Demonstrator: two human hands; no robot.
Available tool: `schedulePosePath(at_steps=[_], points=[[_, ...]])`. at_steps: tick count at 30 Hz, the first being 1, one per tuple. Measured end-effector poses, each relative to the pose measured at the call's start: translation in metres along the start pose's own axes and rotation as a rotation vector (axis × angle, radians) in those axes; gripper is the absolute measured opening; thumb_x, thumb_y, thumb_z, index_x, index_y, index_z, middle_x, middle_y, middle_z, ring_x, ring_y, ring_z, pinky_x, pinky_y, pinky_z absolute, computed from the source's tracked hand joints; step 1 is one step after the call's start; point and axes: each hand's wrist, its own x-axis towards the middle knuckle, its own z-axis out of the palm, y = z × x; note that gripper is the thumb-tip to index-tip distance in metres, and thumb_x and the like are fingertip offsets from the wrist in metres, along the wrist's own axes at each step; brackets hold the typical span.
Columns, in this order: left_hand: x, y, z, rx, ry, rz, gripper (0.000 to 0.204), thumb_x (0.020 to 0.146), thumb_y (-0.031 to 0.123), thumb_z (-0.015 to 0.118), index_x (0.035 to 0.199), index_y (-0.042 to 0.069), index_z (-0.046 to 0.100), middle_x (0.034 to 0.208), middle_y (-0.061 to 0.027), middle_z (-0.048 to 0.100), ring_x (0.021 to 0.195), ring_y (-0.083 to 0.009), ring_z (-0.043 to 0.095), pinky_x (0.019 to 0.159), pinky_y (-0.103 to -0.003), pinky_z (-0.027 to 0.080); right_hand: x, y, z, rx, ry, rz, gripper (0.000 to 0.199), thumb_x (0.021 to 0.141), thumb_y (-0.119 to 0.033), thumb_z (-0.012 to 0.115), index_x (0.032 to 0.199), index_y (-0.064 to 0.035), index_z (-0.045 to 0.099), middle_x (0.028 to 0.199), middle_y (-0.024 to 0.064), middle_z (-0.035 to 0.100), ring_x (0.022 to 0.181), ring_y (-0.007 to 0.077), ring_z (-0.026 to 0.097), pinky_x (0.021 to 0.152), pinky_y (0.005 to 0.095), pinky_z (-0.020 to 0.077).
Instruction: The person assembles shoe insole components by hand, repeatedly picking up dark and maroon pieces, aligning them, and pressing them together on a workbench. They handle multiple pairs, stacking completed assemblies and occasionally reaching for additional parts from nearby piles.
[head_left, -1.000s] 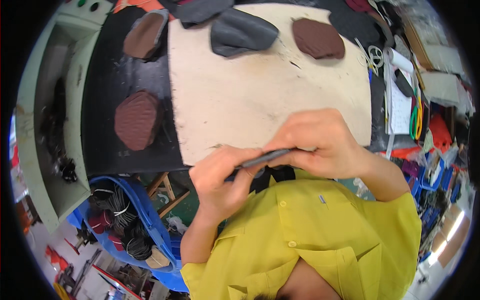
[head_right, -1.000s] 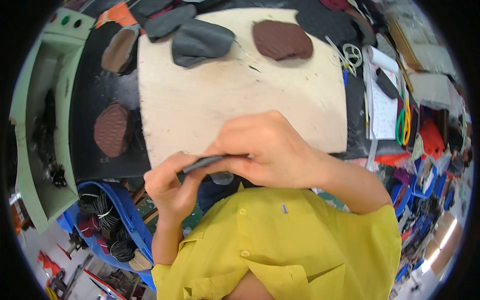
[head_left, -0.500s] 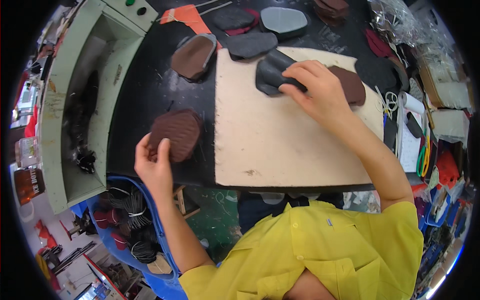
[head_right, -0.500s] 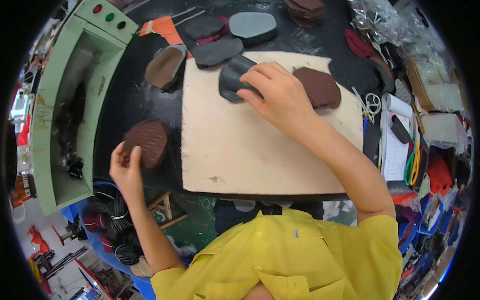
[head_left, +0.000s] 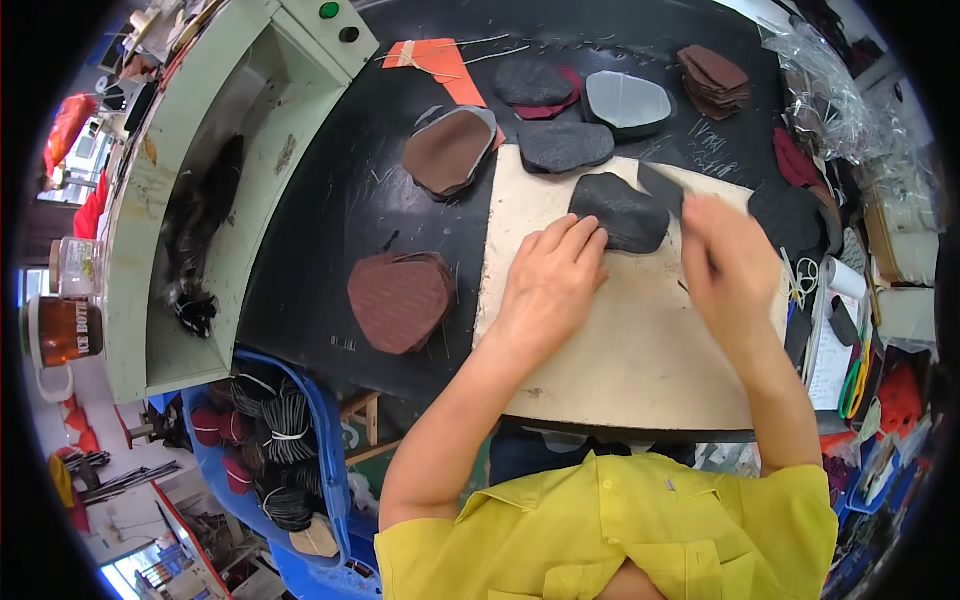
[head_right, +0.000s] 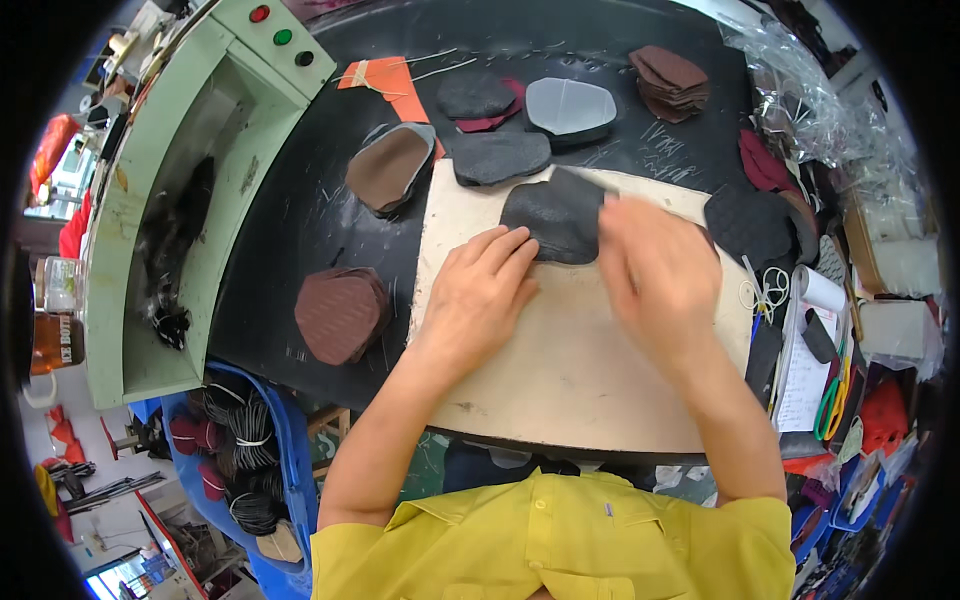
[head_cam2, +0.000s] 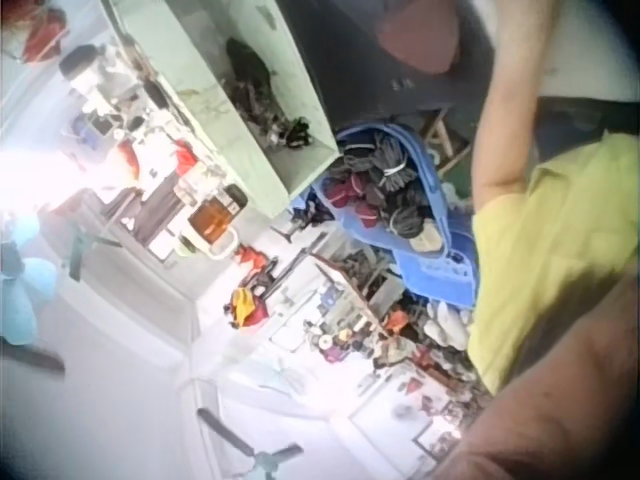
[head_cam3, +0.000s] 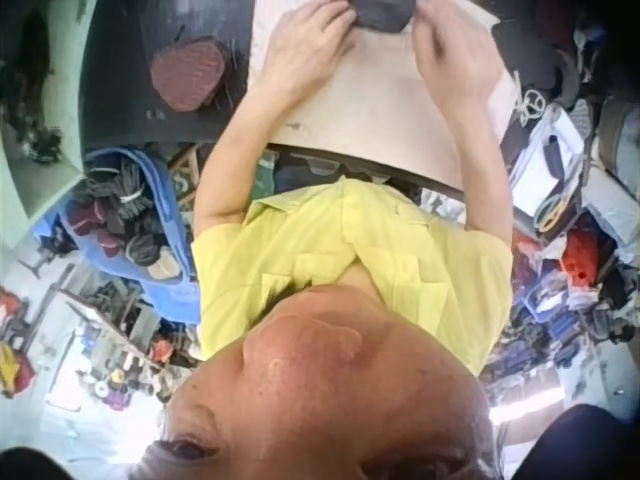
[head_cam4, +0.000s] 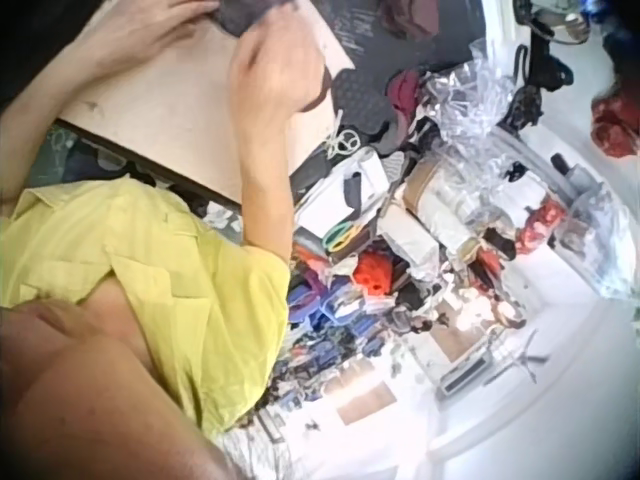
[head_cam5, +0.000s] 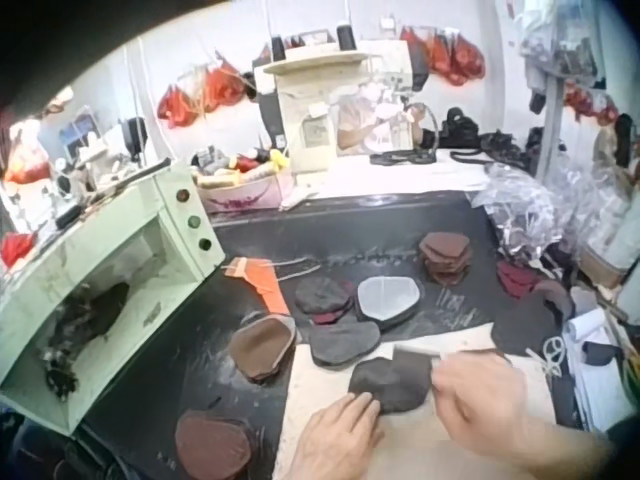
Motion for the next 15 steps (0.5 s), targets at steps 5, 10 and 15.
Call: schedulePosePath(at_steps=[5,10,15], points=[[0.004,0.008,0.000,-0.070,0.069,-0.020,0.039,0.084,0.002,0.066,0.122,0.002,0.063,0.130,-0.0160,0.061,0.122,-0.0359,0.055,0.101,-0.044,0.044,-0.084,-0.042,-0.046,0.001,-0.399,-0.227,0.023,0.070,-0.010,0.068,0.092,-0.0011,0.068,0.102,0.0131,0.070,0.099,0.0288,0.067,0.082,0.0385,0.0529],[-0.040,0.071,-0.001,-0.535,-0.173,0.082,0.072,0.084,0.037,0.073,0.135,-0.008,0.050,0.137,-0.0256,0.054,0.127,-0.0407,0.052,0.105,-0.047,0.041,-0.100,-0.058,-0.051,0.216,-0.361,0.030,0.017,0.078,-0.013,0.065,0.089,-0.0012,0.067,0.097,0.0148,0.069,0.093,0.0288,0.067,0.074,0.0372,0.0528],[-0.060,0.090,0.008,0.031,-0.536,0.182,0.114,0.068,0.076,0.058,0.143,-0.007,0.039,0.151,-0.0268,0.037,0.143,-0.0408,0.031,0.116,-0.053,0.020,-0.078,0.000,-0.080,0.495,-0.565,0.355,0.007,0.083,-0.012,0.063,0.084,-0.0050,0.066,0.089,0.0127,0.067,0.072,0.0331,0.065,0.063,0.0422,0.0517]])
